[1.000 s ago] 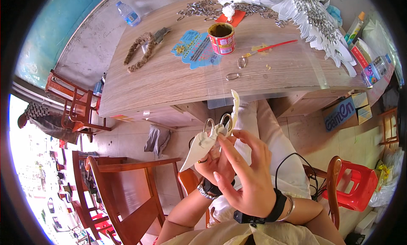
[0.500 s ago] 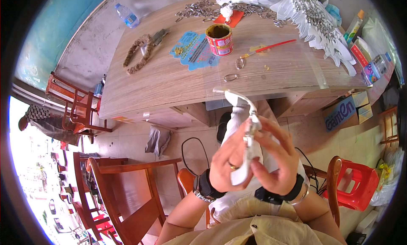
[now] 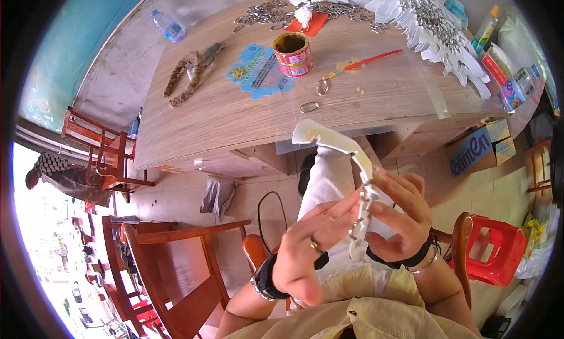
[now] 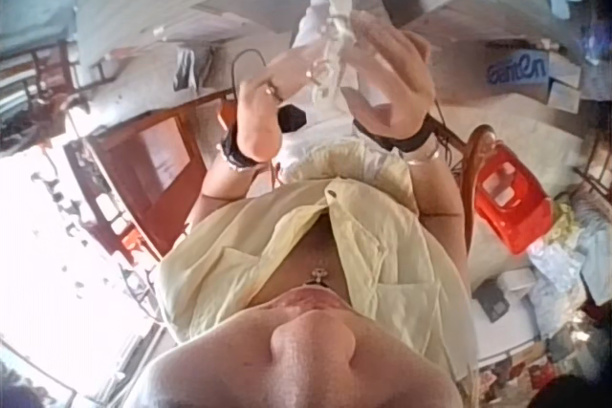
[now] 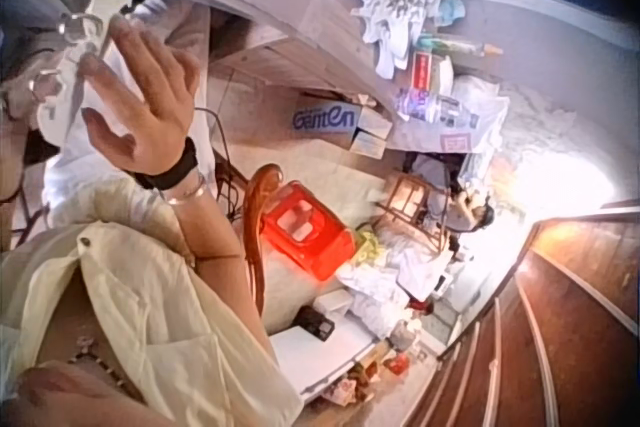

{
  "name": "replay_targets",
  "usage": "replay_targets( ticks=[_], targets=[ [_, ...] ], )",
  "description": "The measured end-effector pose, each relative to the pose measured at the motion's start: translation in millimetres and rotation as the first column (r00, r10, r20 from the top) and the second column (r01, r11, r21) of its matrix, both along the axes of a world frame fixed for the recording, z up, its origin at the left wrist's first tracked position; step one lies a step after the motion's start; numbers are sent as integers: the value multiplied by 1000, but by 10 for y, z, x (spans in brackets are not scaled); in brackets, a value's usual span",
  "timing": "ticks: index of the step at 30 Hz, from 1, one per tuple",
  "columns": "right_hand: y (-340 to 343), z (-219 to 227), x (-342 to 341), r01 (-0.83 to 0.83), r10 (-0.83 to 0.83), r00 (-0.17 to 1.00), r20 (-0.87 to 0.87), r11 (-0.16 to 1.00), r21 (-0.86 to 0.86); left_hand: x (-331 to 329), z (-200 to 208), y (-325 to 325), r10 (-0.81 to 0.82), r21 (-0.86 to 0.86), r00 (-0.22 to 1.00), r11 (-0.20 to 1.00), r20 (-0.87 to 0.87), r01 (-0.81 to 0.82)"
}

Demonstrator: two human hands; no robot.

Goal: Attaching metal rings and buckles to white shoe upper components using hands.

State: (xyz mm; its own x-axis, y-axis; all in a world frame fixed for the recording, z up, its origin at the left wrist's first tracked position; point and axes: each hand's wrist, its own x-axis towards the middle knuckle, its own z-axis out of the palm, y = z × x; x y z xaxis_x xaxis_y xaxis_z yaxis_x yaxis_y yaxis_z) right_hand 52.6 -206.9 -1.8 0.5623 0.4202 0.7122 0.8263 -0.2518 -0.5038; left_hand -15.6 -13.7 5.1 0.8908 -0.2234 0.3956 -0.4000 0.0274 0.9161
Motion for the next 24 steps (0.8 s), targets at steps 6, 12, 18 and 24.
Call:
replay_targets(
  ticks=[6, 12, 18, 24],
  targets=[
    [56, 79, -9, 85, -55, 986, 160, 978, -191, -73, 313, -32, 274, 22, 847, 955, -456, -297],
    [80, 69, -12, 118, -40, 967, 253, 947, -300, 7, 419, -100, 355, 27, 775, 915, -523, -402],
    [91, 48, 3, 158, -51, 946, 321, 935, -316, 10, 367, -107, 445, 145, 732, 888, -516, -437],
    [101, 29, 0, 158, -44, 944, 326, 931, -330, 33, 349, -123, 521, 209, 730, 852, -443, -481]
  ],
)
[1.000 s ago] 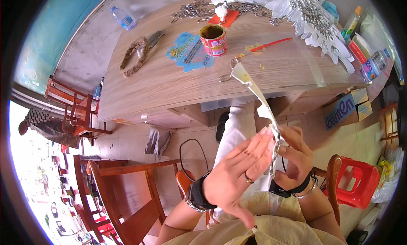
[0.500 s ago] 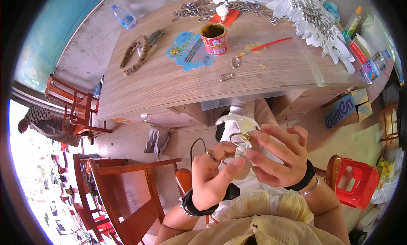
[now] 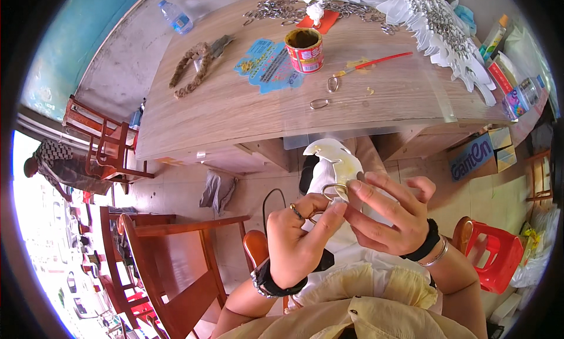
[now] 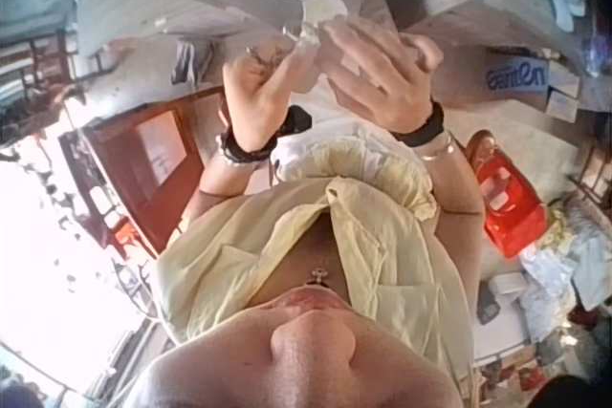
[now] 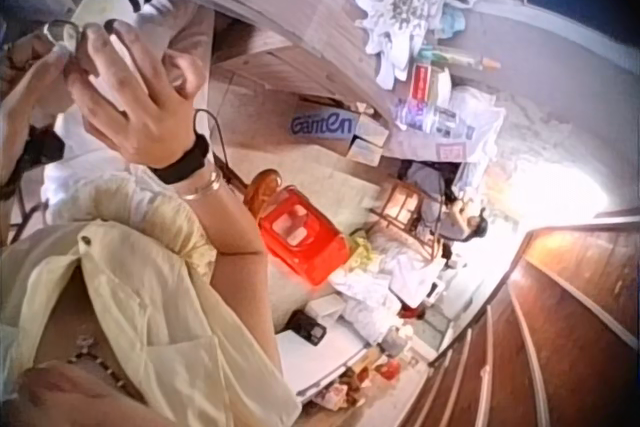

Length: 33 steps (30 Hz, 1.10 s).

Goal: Attaching metal rings and buckles to white shoe upper components using hands.

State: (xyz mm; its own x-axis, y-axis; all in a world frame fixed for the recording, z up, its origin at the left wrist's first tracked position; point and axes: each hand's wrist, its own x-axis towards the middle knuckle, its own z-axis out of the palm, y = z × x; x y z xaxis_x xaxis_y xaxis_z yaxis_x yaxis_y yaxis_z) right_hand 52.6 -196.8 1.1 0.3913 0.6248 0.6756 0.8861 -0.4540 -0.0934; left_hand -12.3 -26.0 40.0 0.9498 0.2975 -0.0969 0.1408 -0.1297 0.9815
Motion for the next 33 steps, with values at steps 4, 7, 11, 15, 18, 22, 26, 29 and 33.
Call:
replay_targets(
  ticks=[4, 7, 11, 15, 18, 22, 26, 29, 33],
  targets=[
    [15, -9, -1, 13, -13, 1000, -3, 1000, 6, 4, -11, 14, 1, 53, 1000, 999, 10, -2],
    [17, -27, 9, 12, -12, 1000, -16, 1000, 17, 9, -17, 29, -17, 52, 999, 999, 31, 16],
    [22, -35, 14, 17, -17, 999, -33, 1000, 14, 8, 16, 37, -21, 76, 1000, 997, 8, 20],
    [31, -42, 12, 13, -12, 999, -45, 999, 31, -1, 7, 48, -17, 27, 1000, 999, -3, 17],
    [27, -28, -7, 7, -5, 997, -72, 1000, 29, -9, 3, 58, 0, 2, 1000, 1000, -8, 0],
    [41, -28, -26, -5, 9, 997, -80, 999, 43, -32, 1, 57, 40, -62, 999, 997, -9, -40],
    [67, -57, -55, -6, 11, 997, -73, 997, 74, -42, -42, 67, 53, -72, 995, 996, 89, -47],
    [62, -22, -82, -26, 33, 994, -105, 998, 60, -39, -88, 60, 78, -116, 981, 992, 175, -58],
    [39, 102, -68, -131, 185, 923, -337, 976, 176, -15, -166, 71, 68, -38, 965, 997, 254, -60]
  ],
)
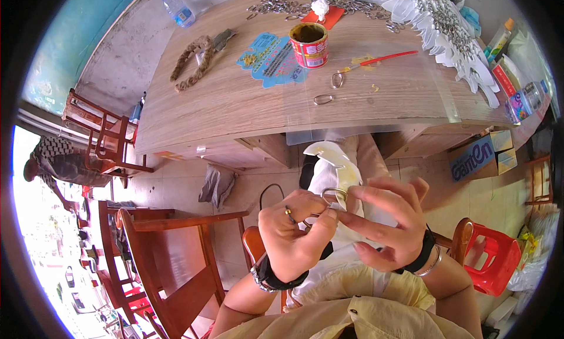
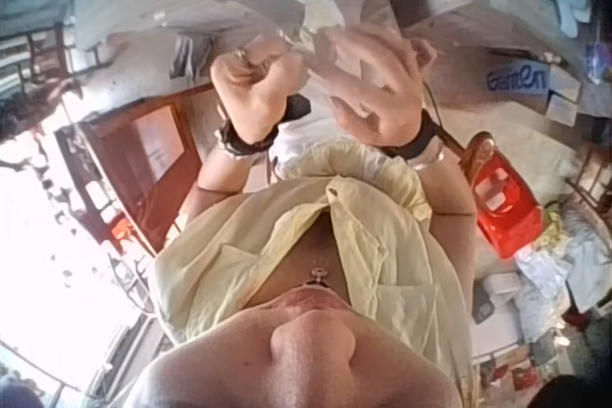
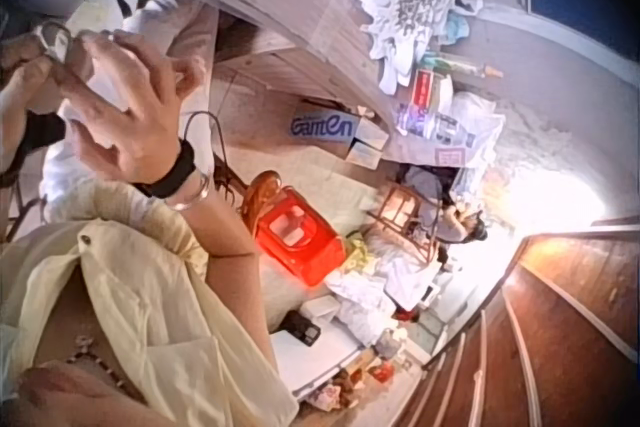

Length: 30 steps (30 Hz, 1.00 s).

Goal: Attaching metal rings and buckles to white shoe upper components using hands.

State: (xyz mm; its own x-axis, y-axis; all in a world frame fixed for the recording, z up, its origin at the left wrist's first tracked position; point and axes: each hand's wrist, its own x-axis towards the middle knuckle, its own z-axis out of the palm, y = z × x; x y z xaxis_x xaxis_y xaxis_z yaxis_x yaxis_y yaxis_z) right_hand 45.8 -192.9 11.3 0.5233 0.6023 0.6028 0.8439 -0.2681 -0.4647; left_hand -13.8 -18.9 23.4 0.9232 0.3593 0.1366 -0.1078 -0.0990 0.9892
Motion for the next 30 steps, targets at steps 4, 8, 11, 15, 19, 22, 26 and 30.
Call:
replay_targets(
  ticks=[4, 8, 11, 15, 19, 22, 26, 30],
  targets=[
    [15, 103, 18, -43, 141, 955, -259, 935, 352, 36, -19, 42, -27, 211, 994, 977, 107, 4],
    [111, 216, -16, 125, 20, 923, -384, 930, 347, 63, 9, 47, -45, 413, 987, 911, 154, -23],
    [237, 248, 15, 201, -107, 941, -320, 940, 276, 87, 16, 7, -60, 543, 971, 836, 233, -79],
    [269, 263, 11, 217, -171, 954, -247, 961, 171, 111, 36, -11, -104, 652, 953, 750, 285, -113],
    [276, 230, 7, 208, -163, 953, -254, 965, 160, 118, 13, -26, -114, 698, 926, 692, 360, -186],
    [273, 213, 23, 156, -119, 965, -234, 976, 150, 116, 6, -31, -102, 668, 939, 728, 329, -155],
    [268, 190, 24, 101, -79, 982, -172, 988, 120, 70, 13, -36, -55, 536, 979, 842, 197, -60],
    [256, 173, 30, 67, -59, 995, -81, 993, 93, 44, 82, -48, -44, 392, 998, 920, 54, 19]
  ],
)
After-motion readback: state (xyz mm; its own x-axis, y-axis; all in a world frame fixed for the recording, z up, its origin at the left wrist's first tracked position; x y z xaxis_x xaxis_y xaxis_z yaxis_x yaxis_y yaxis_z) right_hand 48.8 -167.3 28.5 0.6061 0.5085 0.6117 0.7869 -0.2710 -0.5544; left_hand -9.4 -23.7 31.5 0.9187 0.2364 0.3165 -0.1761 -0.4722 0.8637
